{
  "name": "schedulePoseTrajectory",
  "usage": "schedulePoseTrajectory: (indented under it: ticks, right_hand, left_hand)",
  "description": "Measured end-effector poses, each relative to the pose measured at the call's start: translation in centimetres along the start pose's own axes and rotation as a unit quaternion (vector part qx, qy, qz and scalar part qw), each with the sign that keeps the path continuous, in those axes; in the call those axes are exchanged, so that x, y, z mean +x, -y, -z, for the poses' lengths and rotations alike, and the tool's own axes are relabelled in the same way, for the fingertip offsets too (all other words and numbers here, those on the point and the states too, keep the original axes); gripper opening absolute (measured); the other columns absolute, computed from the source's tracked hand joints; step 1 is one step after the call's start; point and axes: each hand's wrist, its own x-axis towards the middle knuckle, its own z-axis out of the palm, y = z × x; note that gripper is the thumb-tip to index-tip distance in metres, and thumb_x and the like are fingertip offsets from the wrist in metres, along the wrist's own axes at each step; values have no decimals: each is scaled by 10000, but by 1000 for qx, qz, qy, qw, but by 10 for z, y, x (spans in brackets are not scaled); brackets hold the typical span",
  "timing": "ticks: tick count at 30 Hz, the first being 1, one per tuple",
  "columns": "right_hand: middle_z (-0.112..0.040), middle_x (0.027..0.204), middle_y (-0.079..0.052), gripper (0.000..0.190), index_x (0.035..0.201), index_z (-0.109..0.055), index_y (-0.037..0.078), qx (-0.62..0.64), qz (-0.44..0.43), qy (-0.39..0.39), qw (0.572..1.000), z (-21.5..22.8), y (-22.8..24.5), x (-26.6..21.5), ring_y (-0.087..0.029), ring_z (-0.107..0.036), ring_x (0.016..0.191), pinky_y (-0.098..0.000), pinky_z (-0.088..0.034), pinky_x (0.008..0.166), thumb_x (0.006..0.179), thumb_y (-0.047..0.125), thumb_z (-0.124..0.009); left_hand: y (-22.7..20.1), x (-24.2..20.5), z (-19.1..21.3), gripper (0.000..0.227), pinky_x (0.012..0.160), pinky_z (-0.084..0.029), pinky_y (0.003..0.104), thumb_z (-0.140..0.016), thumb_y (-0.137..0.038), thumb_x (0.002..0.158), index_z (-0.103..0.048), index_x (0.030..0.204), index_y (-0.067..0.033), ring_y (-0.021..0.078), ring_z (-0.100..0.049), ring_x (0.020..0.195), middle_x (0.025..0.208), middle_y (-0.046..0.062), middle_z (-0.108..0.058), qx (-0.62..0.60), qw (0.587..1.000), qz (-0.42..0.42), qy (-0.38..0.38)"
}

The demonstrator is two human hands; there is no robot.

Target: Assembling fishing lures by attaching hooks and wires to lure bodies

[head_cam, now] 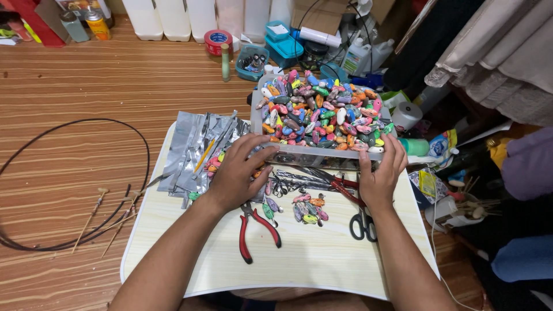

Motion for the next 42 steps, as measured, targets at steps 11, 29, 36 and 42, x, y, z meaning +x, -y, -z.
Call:
schedulePoseTrajectory:
  ticks: [11, 29, 36, 42]
  right_hand:
    - [-430, 1471, -180, 565, 1493, -487, 69, -1, 5, -4, 1000, 3, 6, 2, -444, -326, 1417, -597, -195, 1222, 1071, 433, -581]
    - [-443, 1427, -265, 543, 1461, -482, -43, -32, 68, -10, 997, 7, 9, 3, -466, -387, 1330, -585, -260, 1147, 1095, 348, -569]
    - [-403, 1462, -311, 511, 1467, -442, -111, -39, 53, 27, 997, 19, 37, 6, -460, -337, 1334, -573, -244, 1117, 1124, 262, -503]
    - [-404, 1465, -304, 519, 1462, -452, -110, -43, 36, 25, 998, 15, 31, 6, -454, -337, 1350, -579, -262, 1116, 1098, 254, -517]
  left_hand:
    - [-1, 1, 2, 435, 978, -474, 477, -703, -195, 910, -648, 1342, -198, 372, -531, 1312, 1362, 76, -602, -1, 1000, -10, -1]
    - [-3, 1, 8, 461, 1109, -418, 489, -700, -180, 905, -604, 1356, -194, 329, -481, 1369, 1418, 56, -549, -9, 1000, 1, 15]
    - [-4, -1, 8, 499, 1181, -390, 506, -716, -154, 906, -536, 1370, -192, 284, -437, 1409, 1444, 49, -497, 4, 999, 7, 41]
    - [-6, 1, 12, 490, 1169, -391, 494, -703, -147, 913, -552, 1378, -169, 293, -437, 1408, 1448, 62, -502, -11, 999, 8, 39]
